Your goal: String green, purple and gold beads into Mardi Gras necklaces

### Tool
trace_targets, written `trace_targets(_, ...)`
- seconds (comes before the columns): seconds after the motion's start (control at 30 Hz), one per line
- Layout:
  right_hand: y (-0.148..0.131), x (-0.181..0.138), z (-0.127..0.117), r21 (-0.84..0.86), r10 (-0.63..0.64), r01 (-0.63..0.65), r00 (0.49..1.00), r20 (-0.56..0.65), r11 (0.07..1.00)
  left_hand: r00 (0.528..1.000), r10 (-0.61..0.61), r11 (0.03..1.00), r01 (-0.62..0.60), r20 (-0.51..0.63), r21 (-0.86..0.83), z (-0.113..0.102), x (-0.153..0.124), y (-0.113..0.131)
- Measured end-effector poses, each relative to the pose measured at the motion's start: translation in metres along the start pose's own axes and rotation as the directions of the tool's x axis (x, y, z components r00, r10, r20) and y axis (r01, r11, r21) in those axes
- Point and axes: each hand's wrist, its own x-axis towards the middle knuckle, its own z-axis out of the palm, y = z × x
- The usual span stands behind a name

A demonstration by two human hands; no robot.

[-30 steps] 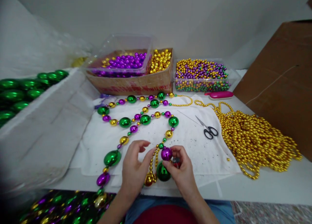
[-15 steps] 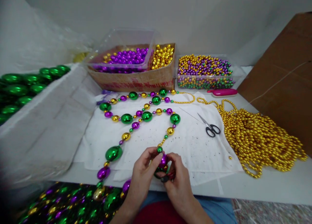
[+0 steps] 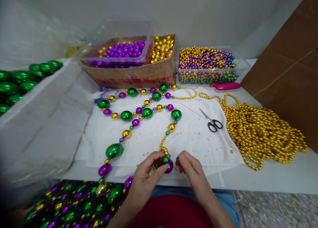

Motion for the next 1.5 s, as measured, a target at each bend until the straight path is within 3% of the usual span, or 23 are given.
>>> trace_targets(0.2, -0.008, -0.003, 0.001, -0.017, 0.017, -0.017, 1.000, -0.011, 1.000, 0.997, 0.046, 0.996, -0.051, 0.062, 0.076, 0.003, 0.001, -0.001)
trace_targets(0.53, -0.006, -0.001, 0.009, -0.016, -0.027, 0.025, 0.986, -0.162, 1.000, 0.994, 0.011, 0.998, -0.018, 0.110, 0.062, 0.002, 0.001, -0.005)
trace_targets(1.5, -0.004, 0.003, 0.013, -0.043, -0.051, 0.044, 0.985, -0.168, 0.998, 0.996, -0.003, 0.997, -0.004, 0.093, 0.073, 0.000, 0.002, -0.005)
